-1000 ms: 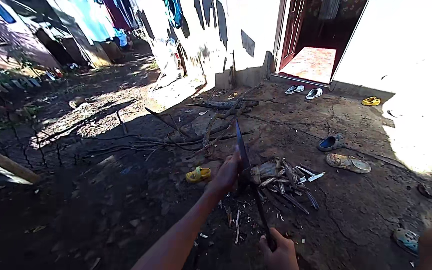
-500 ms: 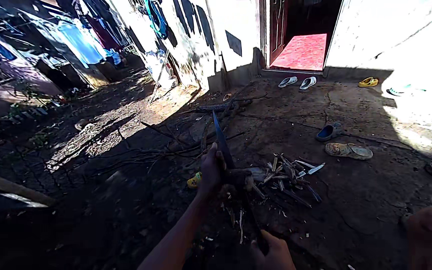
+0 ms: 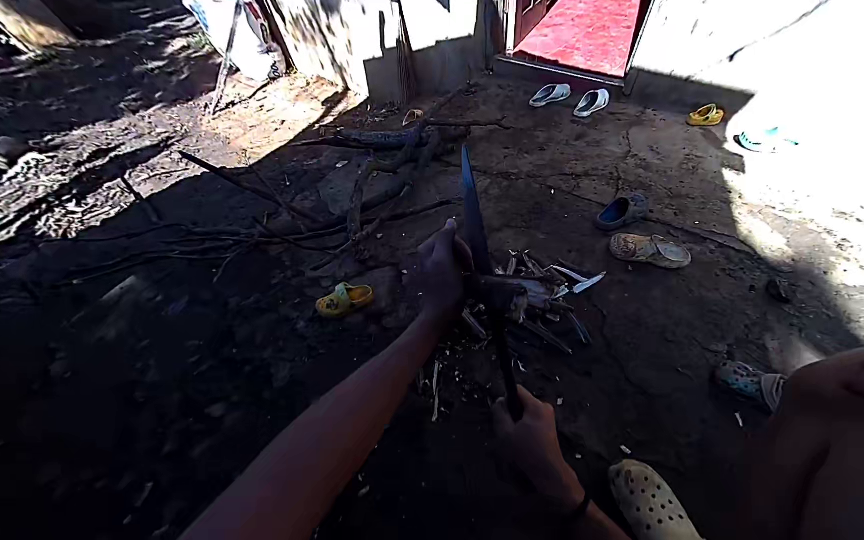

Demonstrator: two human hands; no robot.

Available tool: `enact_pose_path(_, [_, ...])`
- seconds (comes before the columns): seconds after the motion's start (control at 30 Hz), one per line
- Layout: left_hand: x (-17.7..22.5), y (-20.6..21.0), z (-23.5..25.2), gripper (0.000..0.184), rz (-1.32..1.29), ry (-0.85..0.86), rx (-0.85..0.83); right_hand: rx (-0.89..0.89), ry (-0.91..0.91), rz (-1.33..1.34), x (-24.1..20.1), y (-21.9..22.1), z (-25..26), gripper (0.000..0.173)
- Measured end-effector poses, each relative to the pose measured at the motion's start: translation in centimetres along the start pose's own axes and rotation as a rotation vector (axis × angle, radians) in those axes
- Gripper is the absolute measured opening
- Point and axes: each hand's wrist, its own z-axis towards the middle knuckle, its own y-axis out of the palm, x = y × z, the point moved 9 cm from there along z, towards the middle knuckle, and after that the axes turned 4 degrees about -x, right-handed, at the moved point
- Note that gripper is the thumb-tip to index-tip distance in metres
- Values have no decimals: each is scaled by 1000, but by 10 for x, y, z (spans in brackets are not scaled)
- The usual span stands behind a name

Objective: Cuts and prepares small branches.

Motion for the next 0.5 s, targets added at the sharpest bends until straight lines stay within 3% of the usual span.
enact_pose_path(0.13, [-54,-7,-4,49,280,-398,114,-2,111,-66,54,12,6,20])
enact_pose_path(0.23, [-83,-54,0,51,429,-519,152,-293,468,-252,120,32,-4,30])
enact_pose_path(0.3, [-90,-97,6,50,480,-560,180,-420,588,-340,153,39,-9,37])
enact_pose_path(0.4, [-82,-164,11,49,505,-608,262,-419,568,-334,157,39,-7,36])
enact_pose_path(0.5, [-56,-216,14,48,652,-586,235,-328,443,-285,128,27,2,30])
